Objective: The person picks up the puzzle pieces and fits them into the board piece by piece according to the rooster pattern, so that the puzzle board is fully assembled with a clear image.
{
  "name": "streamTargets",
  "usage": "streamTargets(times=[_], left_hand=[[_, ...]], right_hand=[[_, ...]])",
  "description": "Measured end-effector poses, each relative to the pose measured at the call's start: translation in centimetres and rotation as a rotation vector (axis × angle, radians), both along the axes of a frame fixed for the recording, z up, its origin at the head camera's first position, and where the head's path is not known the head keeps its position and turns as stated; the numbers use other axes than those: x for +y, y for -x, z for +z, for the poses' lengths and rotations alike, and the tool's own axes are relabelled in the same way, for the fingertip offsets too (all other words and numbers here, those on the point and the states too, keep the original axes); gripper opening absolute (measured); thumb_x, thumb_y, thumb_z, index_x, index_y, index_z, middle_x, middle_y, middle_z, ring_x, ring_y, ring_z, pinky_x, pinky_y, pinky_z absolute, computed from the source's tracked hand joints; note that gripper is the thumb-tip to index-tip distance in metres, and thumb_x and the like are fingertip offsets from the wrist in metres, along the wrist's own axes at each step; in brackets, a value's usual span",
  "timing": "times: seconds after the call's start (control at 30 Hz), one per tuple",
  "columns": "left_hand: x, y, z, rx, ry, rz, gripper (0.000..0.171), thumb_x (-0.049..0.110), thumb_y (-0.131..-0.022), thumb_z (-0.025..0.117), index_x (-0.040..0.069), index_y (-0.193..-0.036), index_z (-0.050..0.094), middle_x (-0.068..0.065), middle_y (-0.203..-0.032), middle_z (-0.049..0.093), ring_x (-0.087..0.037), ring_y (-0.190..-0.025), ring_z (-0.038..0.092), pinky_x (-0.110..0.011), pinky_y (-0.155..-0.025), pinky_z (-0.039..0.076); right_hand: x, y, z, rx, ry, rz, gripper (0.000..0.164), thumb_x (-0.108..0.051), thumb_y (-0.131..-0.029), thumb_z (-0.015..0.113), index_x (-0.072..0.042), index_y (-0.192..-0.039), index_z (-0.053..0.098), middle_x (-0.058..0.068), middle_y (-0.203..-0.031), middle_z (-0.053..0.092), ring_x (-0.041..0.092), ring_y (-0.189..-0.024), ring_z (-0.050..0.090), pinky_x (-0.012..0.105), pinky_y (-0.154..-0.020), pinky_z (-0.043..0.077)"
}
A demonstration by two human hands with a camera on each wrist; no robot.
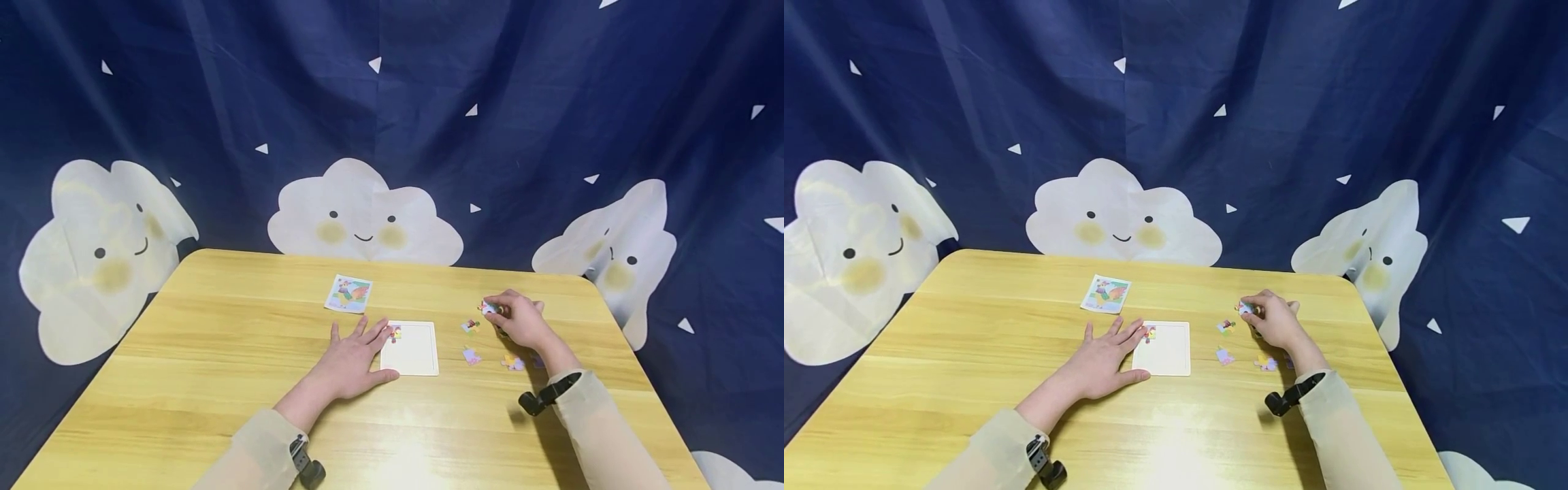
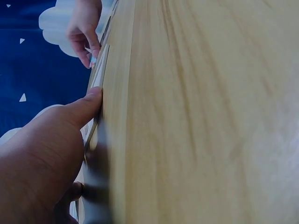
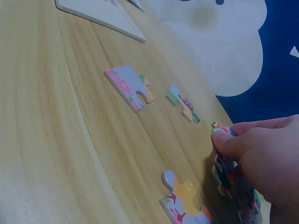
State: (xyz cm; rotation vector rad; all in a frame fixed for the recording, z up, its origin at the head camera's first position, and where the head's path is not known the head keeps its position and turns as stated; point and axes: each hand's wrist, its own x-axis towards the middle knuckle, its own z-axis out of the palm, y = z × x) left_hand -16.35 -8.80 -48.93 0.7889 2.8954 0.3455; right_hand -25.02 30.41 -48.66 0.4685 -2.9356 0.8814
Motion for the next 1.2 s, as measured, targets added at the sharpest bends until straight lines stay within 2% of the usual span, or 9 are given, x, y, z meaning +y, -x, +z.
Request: streamTargets(times=[0.27,0.63,0.9,1.2], left_hand=[[0.0,-0.1,-0.1,0.010,0.007,0.000,0.093,0.077,-0.098,0.049,0.018,-0.167,0.035,0.003,-0.175,0.022,-0.037,-0.159,0.019,-0.085,-0.111,0.013],[-0.1,0.0,-0.1,0.011,0.011,0.001,0.093,0.078,-0.098,0.049,0.018,-0.167,0.035,0.004,-0.175,0.022,-0.037,-0.159,0.019,-0.084,-0.112,0.012],[-0.1,0.0,0.0,0.008,0.009,0.001,0.093,0.078,-0.098,0.048,0.018,-0.168,0.034,0.004,-0.175,0.021,-0.036,-0.159,0.019,-0.084,-0.112,0.011],[0.0,0.0,-0.1,0.009,0.014,0.003,0.093,0.078,-0.098,0.048,0.018,-0.168,0.034,0.004,-0.175,0.022,-0.036,-0.159,0.020,-0.084,-0.112,0.012]], right_hand=[[0.0,0.0,0.1,-0.012,-0.027,0.024,0.037,-0.016,-0.099,0.078,-0.003,-0.133,0.073,0.002,-0.101,0.064,0.020,-0.076,0.051,0.054,-0.079,0.013],[-0.5,-0.3,0.7,-0.007,-0.014,0.049,0.036,-0.019,-0.101,0.075,-0.004,-0.134,0.072,0.000,-0.102,0.065,0.020,-0.081,0.053,0.050,-0.079,0.014],[-1.9,-1.1,1.4,0.048,0.032,0.097,0.036,-0.017,-0.101,0.075,0.000,-0.133,0.072,0.000,-0.097,0.062,0.019,-0.079,0.050,0.051,-0.079,0.014],[-4.5,-2.3,2.3,0.064,0.030,0.161,0.036,-0.021,-0.102,0.073,-0.004,-0.134,0.072,-0.001,-0.110,0.066,0.017,-0.085,0.054,0.049,-0.082,0.016]])
